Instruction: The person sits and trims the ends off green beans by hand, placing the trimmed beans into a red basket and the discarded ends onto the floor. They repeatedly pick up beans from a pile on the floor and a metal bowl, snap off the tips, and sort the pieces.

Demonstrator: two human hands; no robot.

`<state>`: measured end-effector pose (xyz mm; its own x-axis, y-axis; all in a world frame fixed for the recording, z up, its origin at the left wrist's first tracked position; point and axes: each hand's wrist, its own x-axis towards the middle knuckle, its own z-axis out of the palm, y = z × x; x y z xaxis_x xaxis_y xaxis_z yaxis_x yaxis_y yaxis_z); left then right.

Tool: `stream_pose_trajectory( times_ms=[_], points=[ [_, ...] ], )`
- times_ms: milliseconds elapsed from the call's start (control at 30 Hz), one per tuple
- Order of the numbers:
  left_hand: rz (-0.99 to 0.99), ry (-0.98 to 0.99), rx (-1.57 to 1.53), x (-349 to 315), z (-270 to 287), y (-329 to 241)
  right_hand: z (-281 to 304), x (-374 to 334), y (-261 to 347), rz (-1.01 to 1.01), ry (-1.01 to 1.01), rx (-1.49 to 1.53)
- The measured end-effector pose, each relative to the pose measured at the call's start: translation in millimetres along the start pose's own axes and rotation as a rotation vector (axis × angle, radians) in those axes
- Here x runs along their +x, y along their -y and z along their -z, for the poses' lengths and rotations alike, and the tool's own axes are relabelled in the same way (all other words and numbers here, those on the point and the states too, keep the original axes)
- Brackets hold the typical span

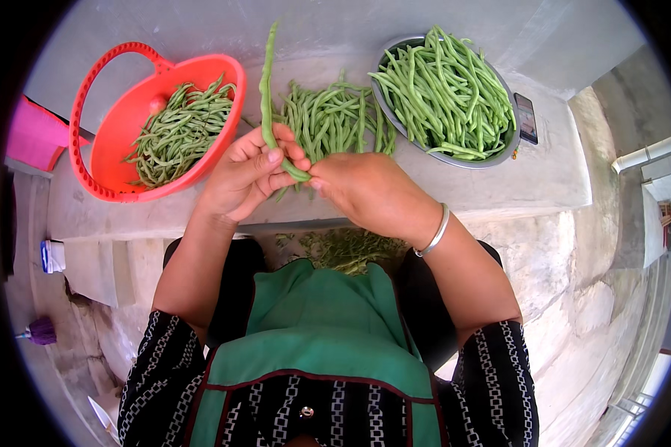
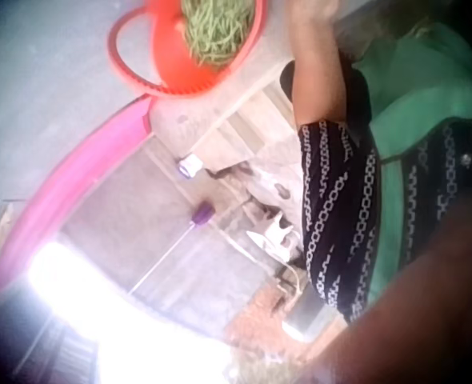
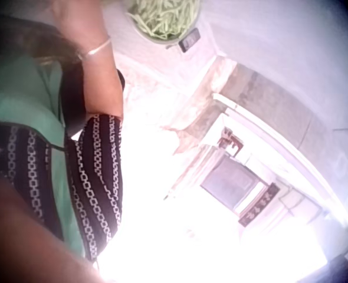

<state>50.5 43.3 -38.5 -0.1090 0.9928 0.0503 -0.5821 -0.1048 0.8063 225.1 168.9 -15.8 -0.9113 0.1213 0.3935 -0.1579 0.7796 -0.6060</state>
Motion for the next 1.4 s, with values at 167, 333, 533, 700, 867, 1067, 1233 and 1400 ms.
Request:
stream_pose_trajectory(
  times_ms=[167,333,533,700,867,1067,1233,1400],
  points=[
    [-0.125,-0.304,0.183,18,-13,15,-9,1,-9,-0.164,-0.103,-0.25],
    [-0.262,-0.362,0.438,48,-19,35,-19,1,-34,-0.268,-0.176,-0.367],
    [-0.142,-0.426,0.825,71,0,50,-6,-4,-15,-0.213,-0.124,-0.428],
    [-0.092,-0.547,1.218,79,21,63,-13,-4,-11,-0.147,-0.042,-0.31],
    [-0.136,-0.469,1.199,32,12,9,-19,22,-7,-0.117,0.064,-0.202],
    [-0.237,-0.687,1.326,-57,69,-72,-68,76,22,0.186,0.355,-0.026],
    [-0.283,-1.01,1.183,-99,132,-120,-111,205,14,0.188,0.245,-0.256],
    [-0.287,-0.981,0.915,-104,150,-134,-197,271,-44,0.035,0.562,-0.632]
  ],
)
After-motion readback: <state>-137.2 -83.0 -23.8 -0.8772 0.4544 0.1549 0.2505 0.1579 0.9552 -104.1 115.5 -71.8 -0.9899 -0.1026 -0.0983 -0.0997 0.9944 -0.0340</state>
